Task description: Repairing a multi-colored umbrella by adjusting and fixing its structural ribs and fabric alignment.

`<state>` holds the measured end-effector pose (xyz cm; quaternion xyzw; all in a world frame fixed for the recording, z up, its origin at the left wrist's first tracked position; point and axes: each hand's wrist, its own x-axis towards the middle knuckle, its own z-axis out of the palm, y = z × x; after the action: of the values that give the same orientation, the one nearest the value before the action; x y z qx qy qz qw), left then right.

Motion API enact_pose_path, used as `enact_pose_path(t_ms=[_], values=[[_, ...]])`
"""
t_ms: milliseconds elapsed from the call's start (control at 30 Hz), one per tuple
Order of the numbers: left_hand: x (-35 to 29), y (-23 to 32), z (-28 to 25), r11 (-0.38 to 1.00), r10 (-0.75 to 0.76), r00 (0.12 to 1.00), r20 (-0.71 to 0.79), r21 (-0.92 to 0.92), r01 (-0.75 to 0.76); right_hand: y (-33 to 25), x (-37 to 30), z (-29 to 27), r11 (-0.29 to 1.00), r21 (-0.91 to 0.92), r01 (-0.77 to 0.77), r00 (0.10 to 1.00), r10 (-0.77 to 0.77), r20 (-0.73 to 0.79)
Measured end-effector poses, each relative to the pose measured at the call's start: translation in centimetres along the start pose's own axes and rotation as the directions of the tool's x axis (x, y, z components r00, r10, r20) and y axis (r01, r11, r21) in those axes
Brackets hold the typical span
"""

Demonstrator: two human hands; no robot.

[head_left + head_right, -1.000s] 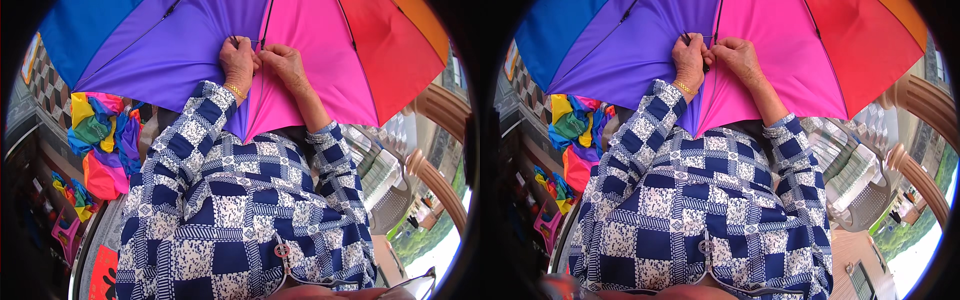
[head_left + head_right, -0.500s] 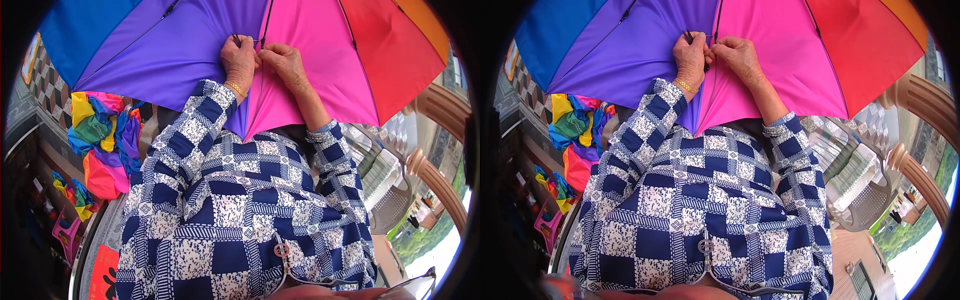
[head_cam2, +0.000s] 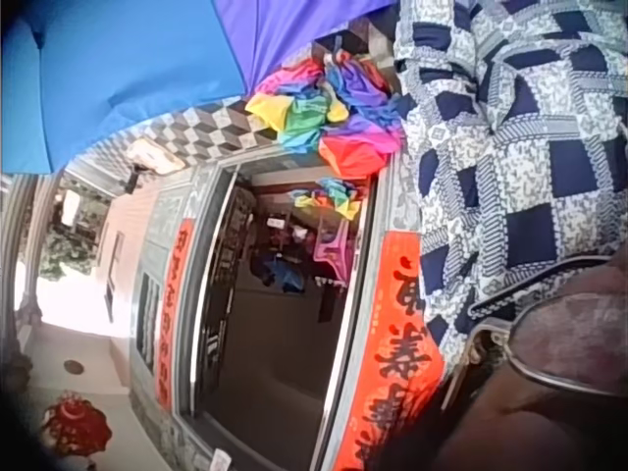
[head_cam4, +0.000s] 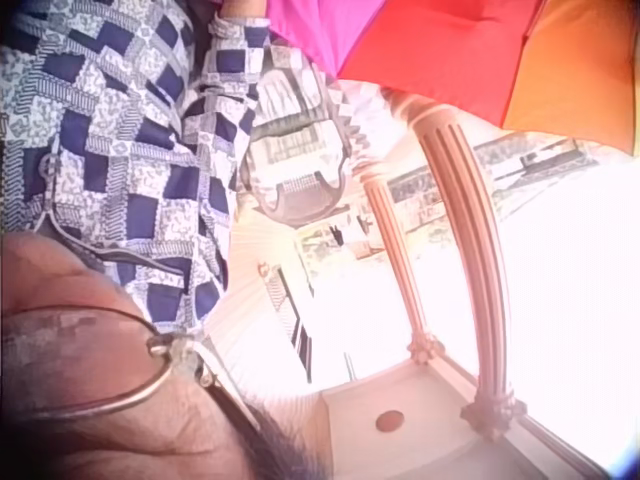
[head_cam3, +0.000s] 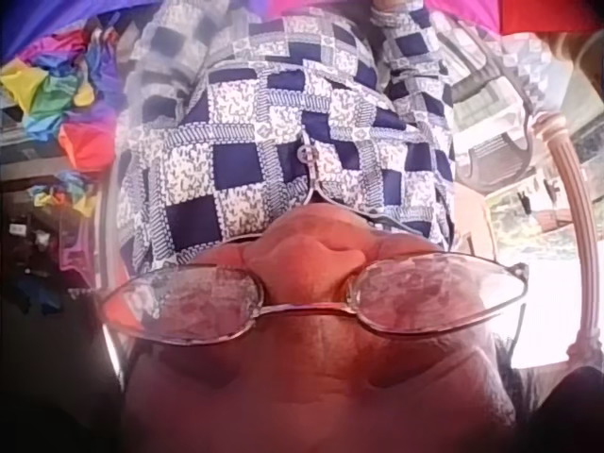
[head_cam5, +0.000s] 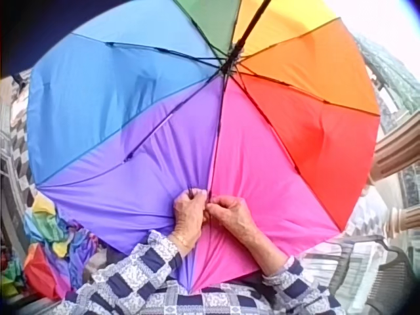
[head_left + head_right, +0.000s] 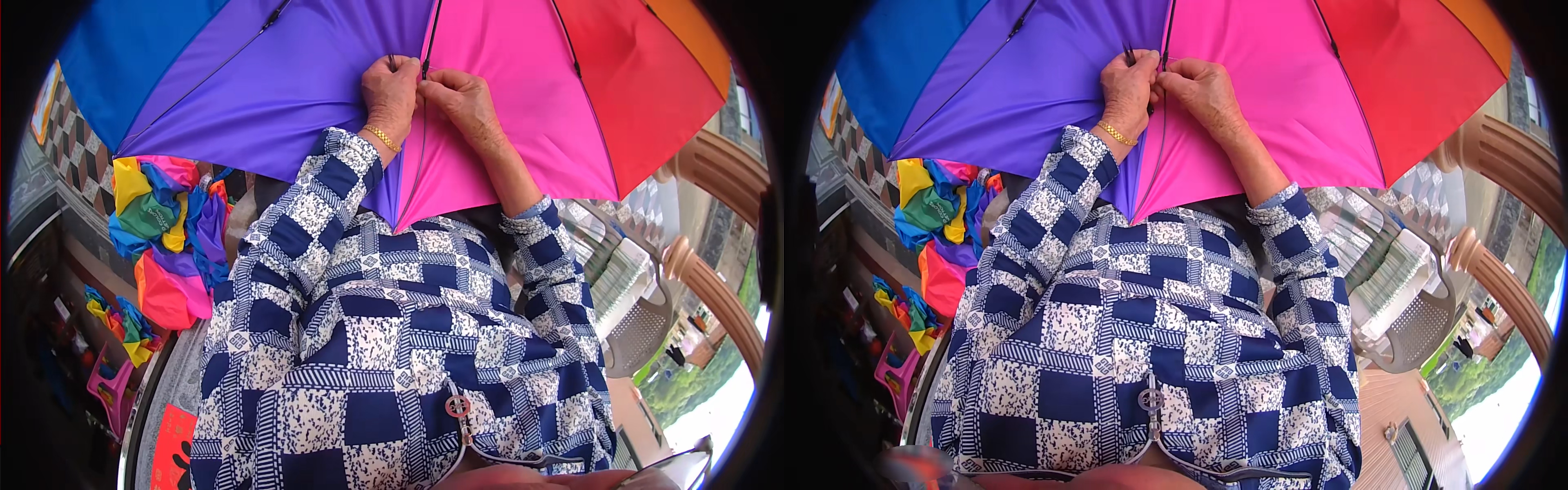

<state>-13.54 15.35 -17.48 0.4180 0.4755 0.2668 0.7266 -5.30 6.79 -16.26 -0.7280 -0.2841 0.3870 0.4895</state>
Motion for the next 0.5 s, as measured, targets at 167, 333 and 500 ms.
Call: enact_pose_path(t_ms=[167,333,500], values=[[-0.3,0.3,0.1,0.996,-0.063,0.998,0.014,-0.066,0.064,-1.4,-1.3,-0.8,0.970,-0.237,0.061,0.997,-0.069,-0.024],[-0.4,0.6,-0.1,0.996,-0.075,0.997,0.024,-0.048,0.076,-2.3,-2.2,-1.4,0.665,-0.708,0.236,0.933,-0.359,-0.026],[-0.5,0.9,-0.3,0.996,-0.086,0.995,0.051,-0.026,0.088,-2.7,-1.6,-1.1,0.492,-0.827,0.271,0.863,-0.505,-0.018]])
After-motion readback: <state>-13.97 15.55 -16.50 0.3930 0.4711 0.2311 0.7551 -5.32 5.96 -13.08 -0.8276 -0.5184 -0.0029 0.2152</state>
